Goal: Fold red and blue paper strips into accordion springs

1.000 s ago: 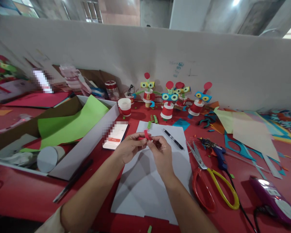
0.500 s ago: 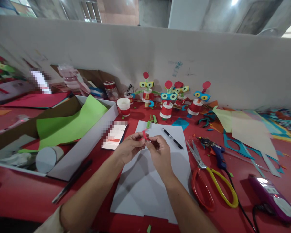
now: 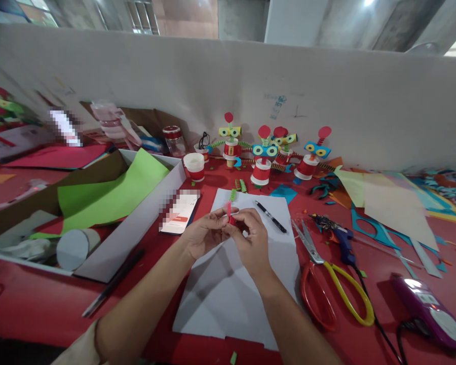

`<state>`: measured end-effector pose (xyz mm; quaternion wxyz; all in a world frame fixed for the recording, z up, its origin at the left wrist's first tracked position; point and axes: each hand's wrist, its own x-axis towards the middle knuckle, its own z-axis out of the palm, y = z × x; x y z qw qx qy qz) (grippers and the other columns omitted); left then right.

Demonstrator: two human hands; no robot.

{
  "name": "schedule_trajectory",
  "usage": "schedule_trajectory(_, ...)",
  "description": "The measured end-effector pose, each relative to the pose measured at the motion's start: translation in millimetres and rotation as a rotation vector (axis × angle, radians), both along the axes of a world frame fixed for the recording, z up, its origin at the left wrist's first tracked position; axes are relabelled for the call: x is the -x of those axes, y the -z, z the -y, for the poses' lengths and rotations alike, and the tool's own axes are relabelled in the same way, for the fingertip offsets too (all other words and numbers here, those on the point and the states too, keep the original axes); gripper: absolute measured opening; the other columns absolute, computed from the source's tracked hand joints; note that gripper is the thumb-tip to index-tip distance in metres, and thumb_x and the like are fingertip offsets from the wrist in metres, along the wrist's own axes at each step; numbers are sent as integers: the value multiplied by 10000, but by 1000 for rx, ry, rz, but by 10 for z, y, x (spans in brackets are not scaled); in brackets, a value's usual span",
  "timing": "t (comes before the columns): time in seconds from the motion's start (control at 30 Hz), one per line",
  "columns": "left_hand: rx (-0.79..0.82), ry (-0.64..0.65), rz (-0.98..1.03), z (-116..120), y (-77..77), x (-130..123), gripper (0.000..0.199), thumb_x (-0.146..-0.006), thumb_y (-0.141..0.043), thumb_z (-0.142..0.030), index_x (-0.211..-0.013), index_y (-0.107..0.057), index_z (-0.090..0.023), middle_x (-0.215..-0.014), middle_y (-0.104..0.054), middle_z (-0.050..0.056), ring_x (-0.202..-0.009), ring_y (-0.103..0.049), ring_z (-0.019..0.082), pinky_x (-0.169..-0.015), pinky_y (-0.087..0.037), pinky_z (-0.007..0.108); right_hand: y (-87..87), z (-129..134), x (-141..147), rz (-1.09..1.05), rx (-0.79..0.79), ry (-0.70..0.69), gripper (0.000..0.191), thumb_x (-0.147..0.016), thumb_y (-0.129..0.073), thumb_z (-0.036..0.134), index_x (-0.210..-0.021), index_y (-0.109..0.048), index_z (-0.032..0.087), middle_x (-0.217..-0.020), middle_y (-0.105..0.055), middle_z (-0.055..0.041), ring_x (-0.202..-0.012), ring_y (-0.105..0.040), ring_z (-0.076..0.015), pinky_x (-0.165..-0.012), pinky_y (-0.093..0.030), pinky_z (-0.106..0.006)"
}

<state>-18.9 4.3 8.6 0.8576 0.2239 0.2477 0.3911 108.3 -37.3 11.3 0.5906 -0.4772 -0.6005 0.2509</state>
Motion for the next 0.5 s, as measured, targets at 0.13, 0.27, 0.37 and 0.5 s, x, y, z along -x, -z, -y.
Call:
schedule_trajectory(0.13, -26, -12, 24, 23, -22, -18, 297, -592, -781, -97, -875, -699, -126, -691, -645, -2, -577, -566, 49, -614, -462, 161, 19, -7, -10, -32, -2, 0, 36, -757, -678, 240, -791, -668, 239, -843, -567, -21, -800, -538, -174, -644, -439, -286)
schedule_trajectory(0.27, -36, -23, 19, 34, -49, -13, 238, -588, -787, -107, -801, -686, -134, -640, -623, -18, -533, -548, 46, -587, -457, 166, 61, -11, -1, -113, 49, -31, 68, -747, -690, 248, -794, -643, 231, -842, -542, -9, -762, -525, -154, -619, -431, -268)
schedule_trajectory(0.37, -26, -40, -1, 17, -35, 1, 335, -538, -814, -94, -840, -675, -137, -626, -627, -25, -527, -557, 51, -577, -459, 168, 63, 2, 21, -113, 57, -39, 103, -756, -683, 246, -834, -618, 229, -863, -552, -7, -738, -522, -144, -616, -429, -264)
schedule_trajectory(0.5, -17, -67, -51, -9, 15, 5, 383, -496, -833, -84, -828, -652, -144, -615, -625, -32, -530, -565, 57, -550, -448, 164, 23, 31, 28, 28, -32, 15, 57, -792, -644, 221, -839, -613, 223, -838, -561, -14, -732, -527, -152, -625, -433, -277)
